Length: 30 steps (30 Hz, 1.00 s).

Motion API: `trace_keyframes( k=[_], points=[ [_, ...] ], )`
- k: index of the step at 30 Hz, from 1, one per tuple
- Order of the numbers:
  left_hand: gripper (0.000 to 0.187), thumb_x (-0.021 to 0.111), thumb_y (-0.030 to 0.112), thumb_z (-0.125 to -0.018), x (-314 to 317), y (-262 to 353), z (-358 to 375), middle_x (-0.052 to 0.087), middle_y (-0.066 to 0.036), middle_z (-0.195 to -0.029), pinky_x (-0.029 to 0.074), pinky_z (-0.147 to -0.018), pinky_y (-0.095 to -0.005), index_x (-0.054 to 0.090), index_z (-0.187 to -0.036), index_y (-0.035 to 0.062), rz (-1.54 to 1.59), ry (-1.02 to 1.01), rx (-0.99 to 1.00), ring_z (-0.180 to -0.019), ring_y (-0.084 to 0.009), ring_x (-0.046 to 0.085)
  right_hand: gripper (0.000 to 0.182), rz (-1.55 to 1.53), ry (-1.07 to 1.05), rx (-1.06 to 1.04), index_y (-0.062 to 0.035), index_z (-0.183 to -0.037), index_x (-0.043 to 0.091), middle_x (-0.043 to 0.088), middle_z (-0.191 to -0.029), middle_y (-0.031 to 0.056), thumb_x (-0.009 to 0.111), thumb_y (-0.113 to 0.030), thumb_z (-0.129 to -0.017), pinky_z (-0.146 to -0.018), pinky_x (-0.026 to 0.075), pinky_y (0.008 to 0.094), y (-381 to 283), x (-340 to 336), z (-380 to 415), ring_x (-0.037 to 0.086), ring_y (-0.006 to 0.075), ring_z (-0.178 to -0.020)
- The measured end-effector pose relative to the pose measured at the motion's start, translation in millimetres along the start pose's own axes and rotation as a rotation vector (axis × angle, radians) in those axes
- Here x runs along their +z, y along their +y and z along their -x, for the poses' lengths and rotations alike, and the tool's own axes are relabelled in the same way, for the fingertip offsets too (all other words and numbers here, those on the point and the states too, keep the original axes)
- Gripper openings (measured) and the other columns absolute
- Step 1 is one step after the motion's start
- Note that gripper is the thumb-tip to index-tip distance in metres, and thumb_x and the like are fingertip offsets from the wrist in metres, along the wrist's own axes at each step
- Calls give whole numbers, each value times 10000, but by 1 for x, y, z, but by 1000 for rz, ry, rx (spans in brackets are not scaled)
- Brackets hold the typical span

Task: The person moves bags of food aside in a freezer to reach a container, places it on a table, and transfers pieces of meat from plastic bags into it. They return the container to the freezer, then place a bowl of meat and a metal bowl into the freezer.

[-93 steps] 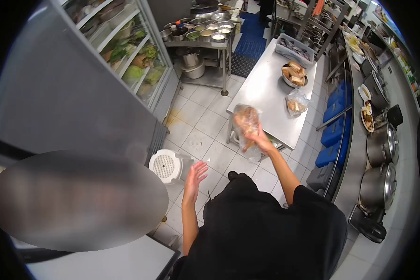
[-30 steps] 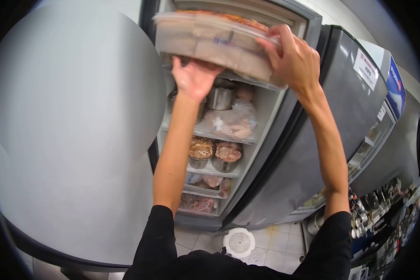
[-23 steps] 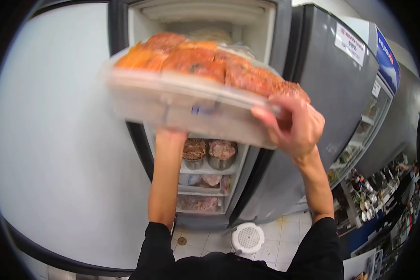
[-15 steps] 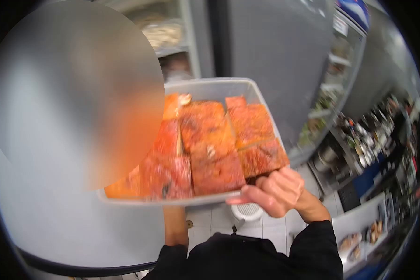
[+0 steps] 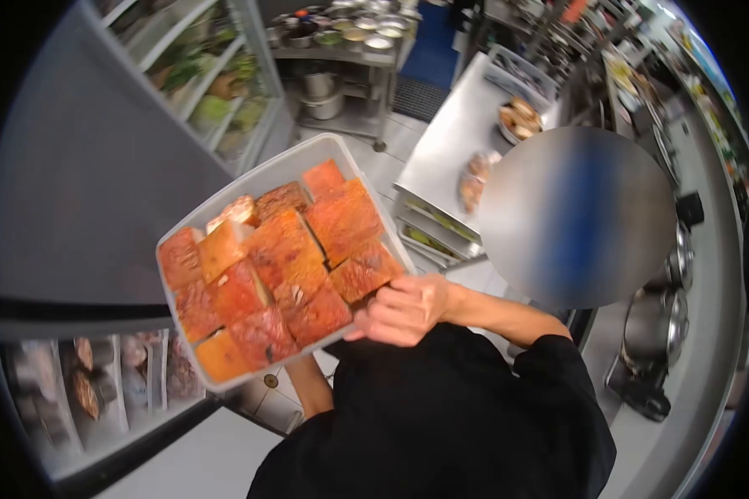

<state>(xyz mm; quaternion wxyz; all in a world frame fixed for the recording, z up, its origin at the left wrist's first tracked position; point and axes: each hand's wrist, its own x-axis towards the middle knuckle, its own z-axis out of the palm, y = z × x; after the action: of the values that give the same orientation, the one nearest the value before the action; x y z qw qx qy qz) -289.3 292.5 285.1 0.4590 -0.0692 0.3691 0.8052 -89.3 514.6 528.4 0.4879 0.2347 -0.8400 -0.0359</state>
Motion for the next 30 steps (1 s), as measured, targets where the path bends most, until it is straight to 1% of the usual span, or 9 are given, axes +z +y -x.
trace_keyframes(
  k=[1,2,4,11,14,21,24,25,30],
  points=[
    [603,370,560,-987,-16,24,12,512,-139,-1409,408,-1069,-573,472,-1396,129,-30,-10,-64,-1260,-339,515,235,59,-102,18,-104,-754,614,376,-615,-39,718,-280,-869,-488,319,223,-65,16,-102,426,76,-541],
    [603,370,560,-987,0,0,-16,512,-138,-1409,408,-1069,-572,472,-1396,129,-52,-14,-104,-1261,-339,515,249,79,-135,60,-101,-744,604,396,-611,-41,739,-280,-854,-485,313,220,-11,-1,-8,428,77,-534],
    [604,369,560,-988,20,-40,-56,511,-138,-1410,409,-1069,-570,471,-1397,128,-92,-25,-182,-1262,-338,514,287,91,-198,156,-96,-725,585,434,-604,-44,783,-279,-823,-479,301,215,1,-12,44,431,78,-521],
    [605,368,558,-989,41,-101,-166,510,-136,-1413,410,-1071,-565,469,-1399,125,-166,-39,-375,-1266,-338,512,260,142,-504,408,-121,-700,539,456,-579,-41,720,-211,-863,-443,399,235,9,-5,132,524,70,-517],
    [606,367,557,-989,53,-120,-220,509,-135,-1414,411,-1071,-562,468,-1401,124,-183,-36,-435,-1267,-338,511,122,102,-627,534,-95,-826,579,482,-613,-21,642,-184,-880,-471,443,247,29,4,182,564,96,-554],
    [607,366,555,-990,73,-122,-320,508,-134,-1416,413,-1073,-556,466,-1403,122,-245,-36,-554,-1271,-337,510,129,-72,-730,741,-99,-814,482,482,-675,7,582,-148,-879,-492,486,284,50,53,245,591,134,-604],
    [607,365,554,-991,80,-116,-350,507,-133,-1418,413,-1074,-554,465,-1404,121,-282,-37,-601,-1273,-337,509,130,-23,-825,875,-105,-822,477,490,-704,11,581,-160,-879,-496,491,290,46,64,227,595,134,-620],
    [608,365,554,-991,82,-116,-359,507,-133,-1418,413,-1074,-553,464,-1404,120,-288,-38,-617,-1273,-337,508,228,12,-788,942,-115,-779,485,489,-692,17,613,-230,-930,-484,504,296,45,68,224,600,137,-591],
    [609,364,553,-992,84,-96,-376,506,-131,-1420,415,-1075,-549,463,-1406,118,-325,-24,-668,-1276,-337,507,193,-62,-888,1127,-101,-828,483,505,-726,22,590,-230,-924,-473,511,321,40,74,201,633,148,-625]
  ],
)
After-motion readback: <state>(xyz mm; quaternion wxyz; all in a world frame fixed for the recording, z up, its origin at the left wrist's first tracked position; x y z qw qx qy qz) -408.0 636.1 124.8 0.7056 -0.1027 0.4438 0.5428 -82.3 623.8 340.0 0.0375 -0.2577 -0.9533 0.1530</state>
